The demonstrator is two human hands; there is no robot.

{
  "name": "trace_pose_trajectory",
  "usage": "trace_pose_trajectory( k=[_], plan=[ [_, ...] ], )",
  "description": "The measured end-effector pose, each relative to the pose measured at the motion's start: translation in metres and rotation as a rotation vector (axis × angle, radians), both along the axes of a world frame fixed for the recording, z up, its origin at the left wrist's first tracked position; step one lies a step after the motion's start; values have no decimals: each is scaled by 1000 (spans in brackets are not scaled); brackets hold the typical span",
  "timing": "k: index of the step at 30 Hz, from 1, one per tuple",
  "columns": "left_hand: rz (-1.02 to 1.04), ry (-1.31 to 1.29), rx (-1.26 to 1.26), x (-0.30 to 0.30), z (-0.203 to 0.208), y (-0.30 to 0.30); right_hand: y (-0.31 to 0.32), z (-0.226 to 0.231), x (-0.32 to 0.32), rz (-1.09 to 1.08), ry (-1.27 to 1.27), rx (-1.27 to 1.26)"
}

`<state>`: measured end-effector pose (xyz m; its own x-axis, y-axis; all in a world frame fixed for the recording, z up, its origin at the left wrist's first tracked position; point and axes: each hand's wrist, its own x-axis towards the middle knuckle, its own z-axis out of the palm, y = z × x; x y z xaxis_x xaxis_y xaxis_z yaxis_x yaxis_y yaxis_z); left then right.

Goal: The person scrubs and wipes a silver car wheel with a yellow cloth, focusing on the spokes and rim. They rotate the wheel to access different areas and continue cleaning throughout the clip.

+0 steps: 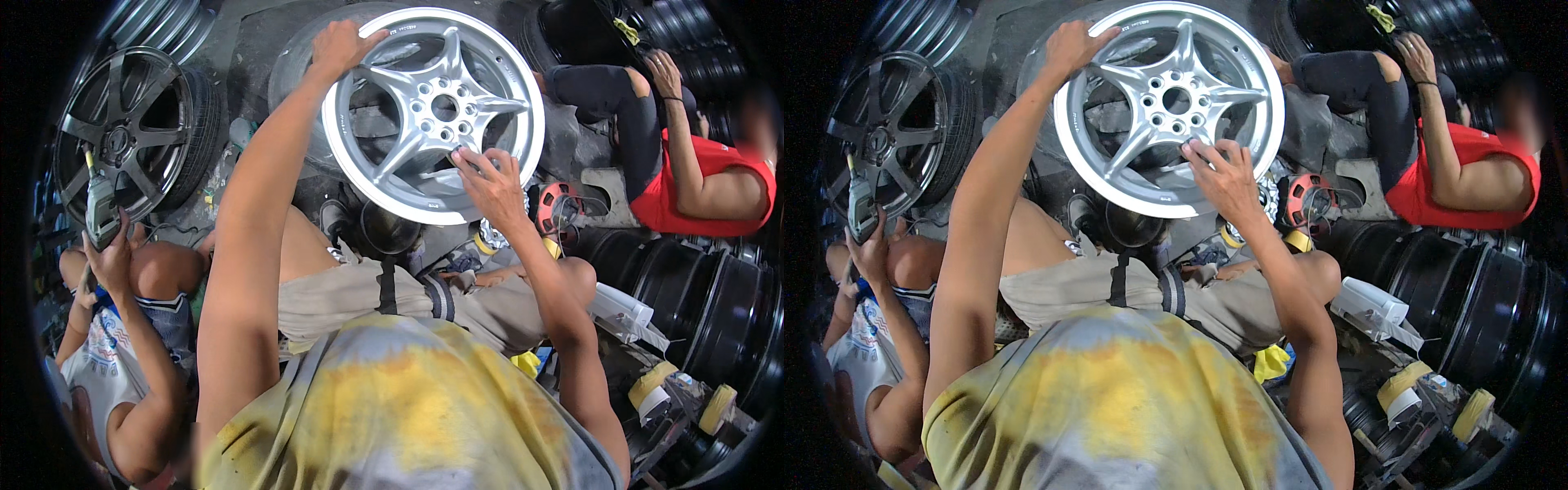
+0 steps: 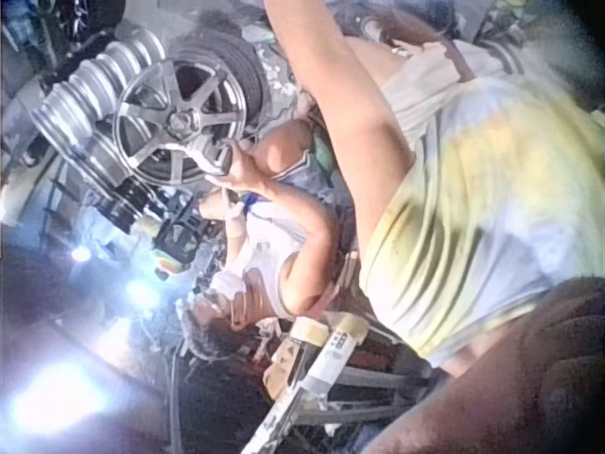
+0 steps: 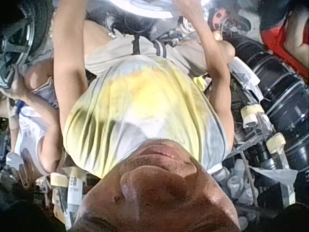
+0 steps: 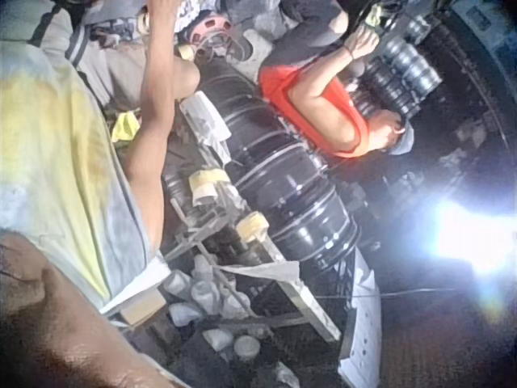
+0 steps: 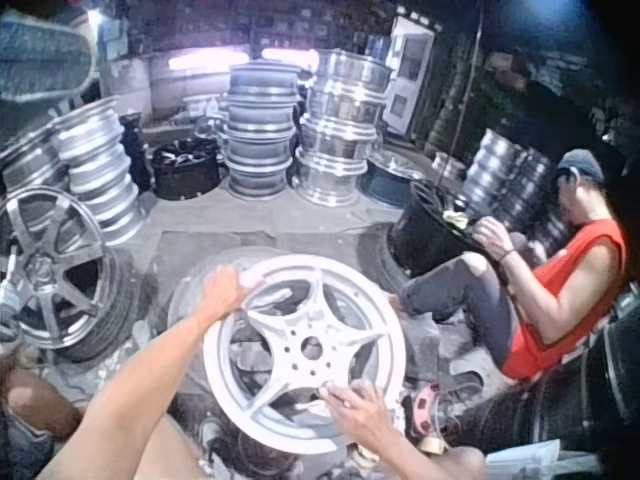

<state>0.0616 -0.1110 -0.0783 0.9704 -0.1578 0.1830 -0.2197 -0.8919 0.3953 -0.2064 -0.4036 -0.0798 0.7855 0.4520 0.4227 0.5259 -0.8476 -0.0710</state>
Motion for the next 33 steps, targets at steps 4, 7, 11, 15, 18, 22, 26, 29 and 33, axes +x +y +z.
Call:
trace_pose_trajectory(
  k=[4, 7, 11, 15, 18, 22, 26, 29, 33],
  plan=[
    [-5, 38, 27, 2, 5, -1, 26, 0, 17, 103, -22, 23],
    [-9, 17, 16, -5, 11, -1, 8, 3, 19, 160, -26, -109],
    [19, -13, 31, -1, 8, 1, -16, 2, 8, 104, -59, -145],
    [24, 14, 27, -1, 8, 1, 36, -8, 14, 36, -2, 112],
    [23, 23, 2, -2, 7, 4, 26, -1, 15, 14, -18, 119],
    [21, 53, 41, -5, 15, -2, 25, 0, 17, -93, -6, 198],
    [11, 40, 21, -7, 12, 1, 78, -6, 21, -198, 41, 487],
    [20, 30, 25, -9, 14, 1, 103, 2, 1, -235, 1, 510],
    [12, 58, 5, -11, 19, -2, 88, -3, 18, -322, 0, 433]
  ],
)
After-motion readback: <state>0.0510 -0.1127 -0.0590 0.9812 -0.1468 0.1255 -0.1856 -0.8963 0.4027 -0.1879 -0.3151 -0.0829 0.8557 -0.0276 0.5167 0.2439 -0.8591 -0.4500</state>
